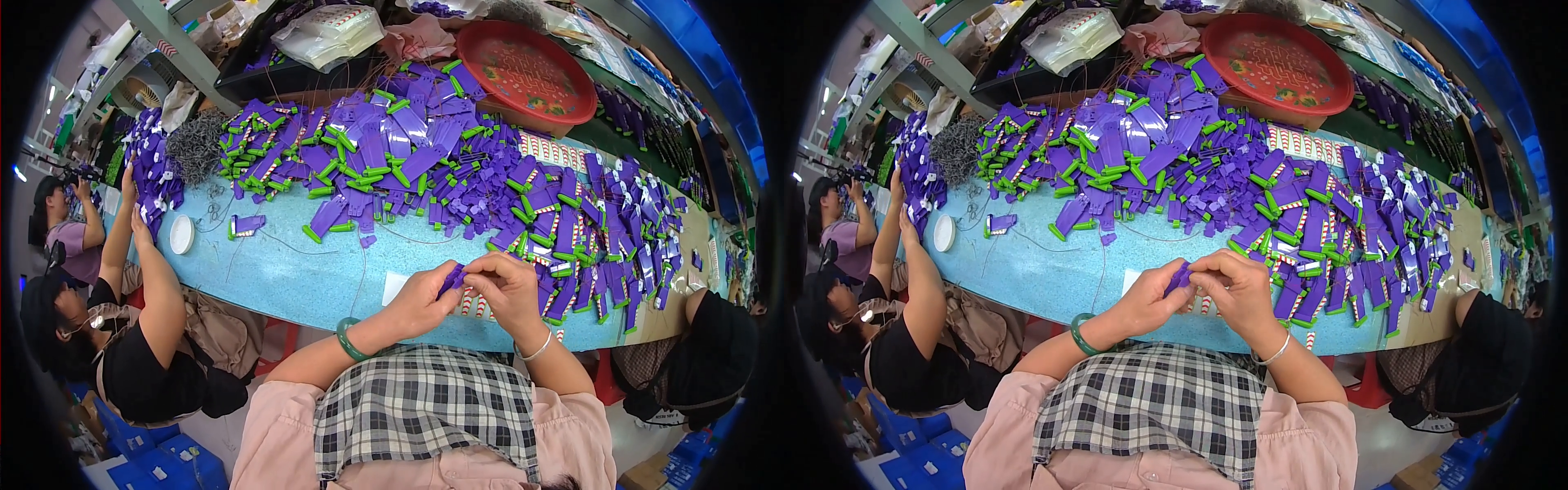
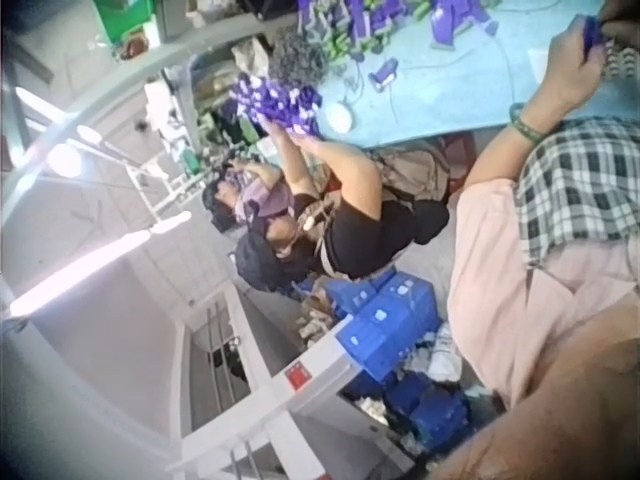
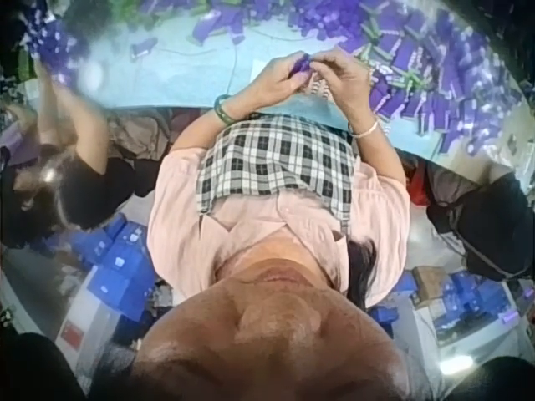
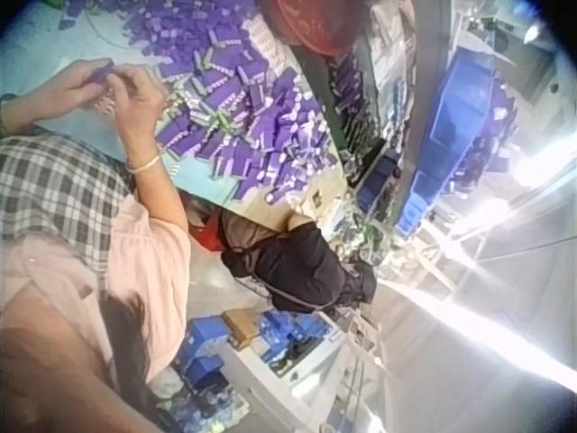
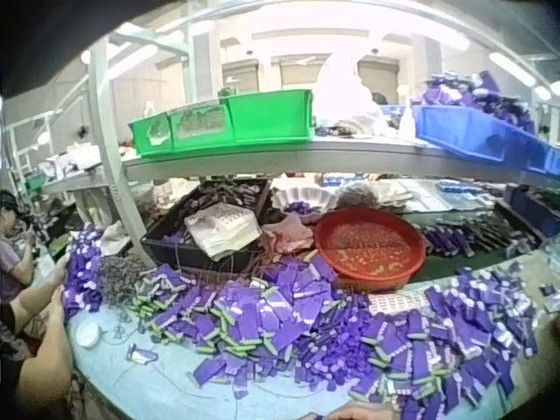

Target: The person assembles small purple plastic pieces with green components by hand, then applies labels to the assembled items.

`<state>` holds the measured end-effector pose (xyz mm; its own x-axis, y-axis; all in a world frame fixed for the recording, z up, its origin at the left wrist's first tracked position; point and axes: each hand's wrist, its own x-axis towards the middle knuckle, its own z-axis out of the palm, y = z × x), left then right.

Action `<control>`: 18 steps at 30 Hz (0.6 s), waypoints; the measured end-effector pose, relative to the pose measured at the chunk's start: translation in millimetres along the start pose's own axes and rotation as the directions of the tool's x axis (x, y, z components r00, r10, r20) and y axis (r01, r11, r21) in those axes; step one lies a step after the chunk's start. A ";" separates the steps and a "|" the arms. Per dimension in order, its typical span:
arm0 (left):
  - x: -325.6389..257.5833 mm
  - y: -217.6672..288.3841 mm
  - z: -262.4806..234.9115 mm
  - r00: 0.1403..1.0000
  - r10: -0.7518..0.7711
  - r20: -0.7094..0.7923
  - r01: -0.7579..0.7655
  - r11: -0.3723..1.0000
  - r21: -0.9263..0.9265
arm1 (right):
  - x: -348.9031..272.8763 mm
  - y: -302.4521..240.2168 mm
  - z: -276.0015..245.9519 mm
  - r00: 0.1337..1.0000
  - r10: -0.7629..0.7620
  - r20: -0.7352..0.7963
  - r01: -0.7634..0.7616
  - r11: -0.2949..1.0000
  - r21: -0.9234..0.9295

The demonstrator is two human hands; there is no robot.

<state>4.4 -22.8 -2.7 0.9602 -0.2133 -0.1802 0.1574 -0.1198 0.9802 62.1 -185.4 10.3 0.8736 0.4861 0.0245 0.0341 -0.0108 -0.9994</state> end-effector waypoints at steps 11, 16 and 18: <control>-3.9 4.8 0.1 0.992 0.117 0.046 -0.124 0.966 0.226 | -2.2 1.2 -0.8 0.985 -0.152 0.081 0.170 0.931 -0.323; -6.8 7.9 -1.2 0.985 -0.060 0.161 0.068 0.997 -0.046 | -3.9 9.6 -3.2 0.991 0.097 0.090 -0.093 0.994 -0.053; -7.1 4.8 2.6 0.981 -0.064 0.184 0.158 0.814 -0.560 | 0.7 7.9 -6.0 0.947 0.279 0.161 -0.307 0.934 0.184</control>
<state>-2.3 -24.4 3.1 0.8895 -0.3795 -0.2546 0.4088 0.4114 0.8147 65.9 -190.3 2.5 0.7585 0.5975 -0.2600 -0.3255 0.0018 -0.9455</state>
